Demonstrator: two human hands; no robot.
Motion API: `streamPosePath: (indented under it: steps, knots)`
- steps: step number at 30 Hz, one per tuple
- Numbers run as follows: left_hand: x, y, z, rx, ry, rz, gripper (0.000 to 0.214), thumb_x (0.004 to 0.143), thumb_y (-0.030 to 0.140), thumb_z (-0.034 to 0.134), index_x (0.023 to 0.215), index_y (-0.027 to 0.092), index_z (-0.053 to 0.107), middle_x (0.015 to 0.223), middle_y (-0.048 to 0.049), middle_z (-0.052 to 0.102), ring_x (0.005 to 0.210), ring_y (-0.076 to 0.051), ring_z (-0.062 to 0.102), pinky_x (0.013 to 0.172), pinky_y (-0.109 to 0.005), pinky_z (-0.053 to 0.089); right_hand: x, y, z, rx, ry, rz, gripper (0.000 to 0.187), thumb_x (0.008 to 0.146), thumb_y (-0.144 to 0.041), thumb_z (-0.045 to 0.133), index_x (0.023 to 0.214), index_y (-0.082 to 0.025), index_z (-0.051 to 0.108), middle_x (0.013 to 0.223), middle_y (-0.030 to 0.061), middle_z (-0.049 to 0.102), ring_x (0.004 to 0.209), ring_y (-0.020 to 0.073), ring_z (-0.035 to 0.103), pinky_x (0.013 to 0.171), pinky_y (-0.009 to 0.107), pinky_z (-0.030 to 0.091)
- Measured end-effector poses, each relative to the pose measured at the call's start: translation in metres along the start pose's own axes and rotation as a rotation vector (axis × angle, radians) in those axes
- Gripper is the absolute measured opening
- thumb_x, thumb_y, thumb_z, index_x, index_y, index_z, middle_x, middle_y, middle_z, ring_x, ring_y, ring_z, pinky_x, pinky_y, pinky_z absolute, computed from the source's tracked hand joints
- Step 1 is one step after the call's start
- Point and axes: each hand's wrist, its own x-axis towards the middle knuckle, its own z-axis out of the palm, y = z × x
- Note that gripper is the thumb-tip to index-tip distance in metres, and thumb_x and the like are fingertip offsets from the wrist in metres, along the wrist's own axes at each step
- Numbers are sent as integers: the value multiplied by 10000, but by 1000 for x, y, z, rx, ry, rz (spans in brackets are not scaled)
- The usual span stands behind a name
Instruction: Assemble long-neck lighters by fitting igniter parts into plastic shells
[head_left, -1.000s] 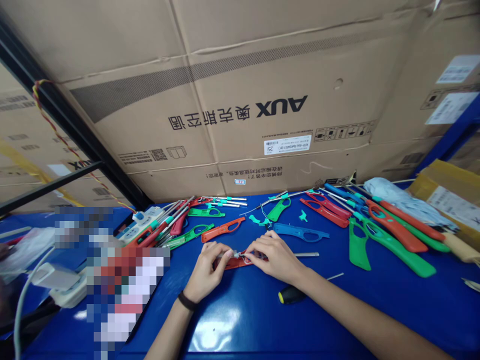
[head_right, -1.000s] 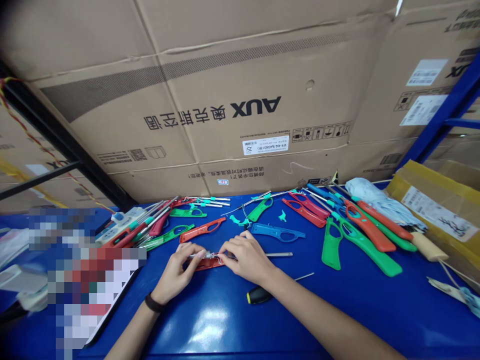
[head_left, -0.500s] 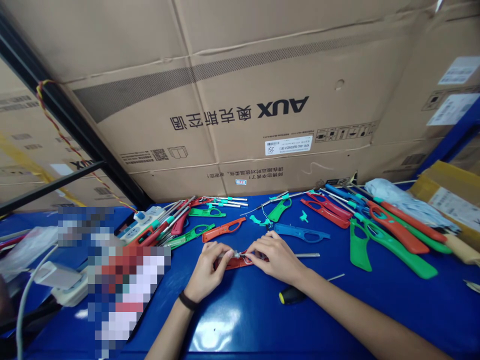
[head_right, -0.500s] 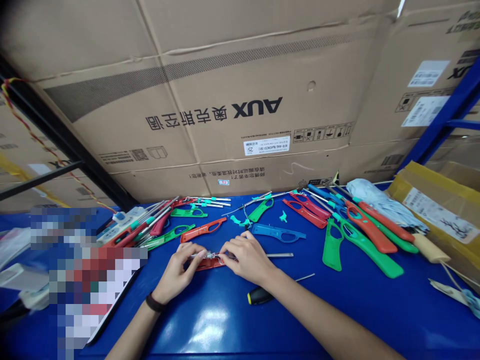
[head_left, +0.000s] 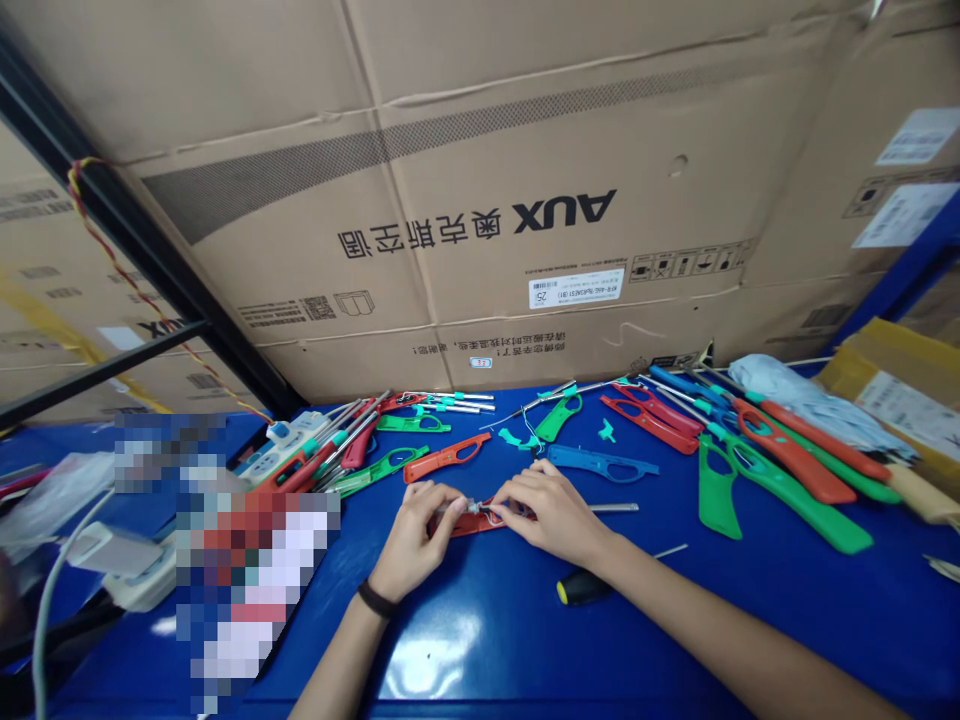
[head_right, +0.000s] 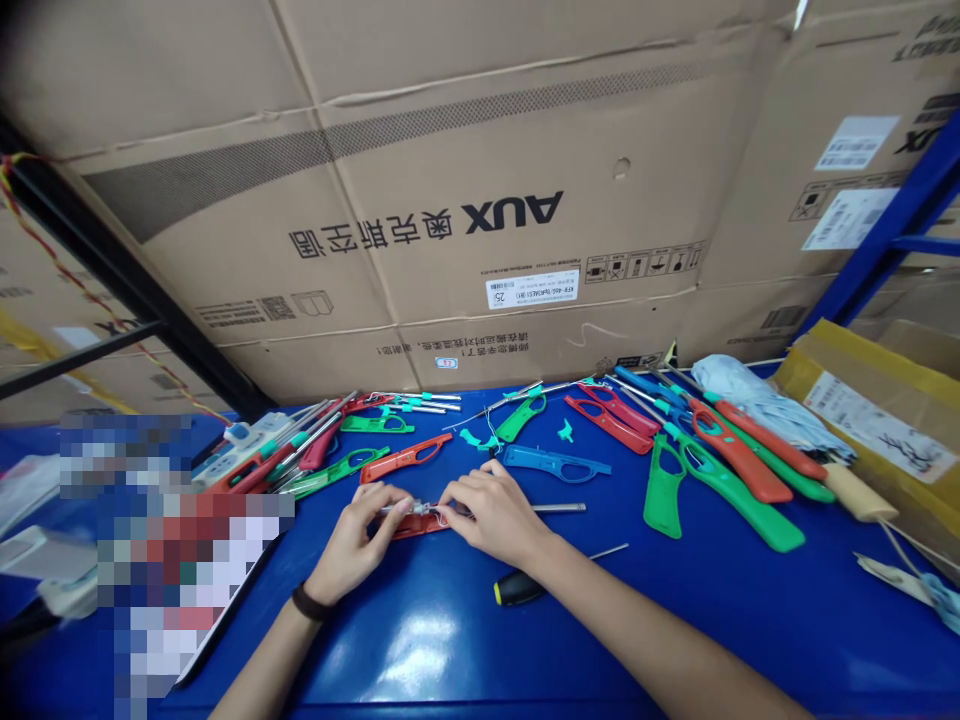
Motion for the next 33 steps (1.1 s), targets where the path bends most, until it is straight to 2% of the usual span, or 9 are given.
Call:
streamPosePath:
  steps: [33]
  knots:
    - [0, 2, -1, 19, -28, -16, 285, 936, 372, 410, 825, 209, 615, 741, -19, 645, 707, -179, 518, 759, -340, 368, 0, -2, -2, -13, -6, -2, 101, 879, -210, 553, 808, -194, 623, 690, -16, 647, 657, 125, 551, 765, 284, 312]
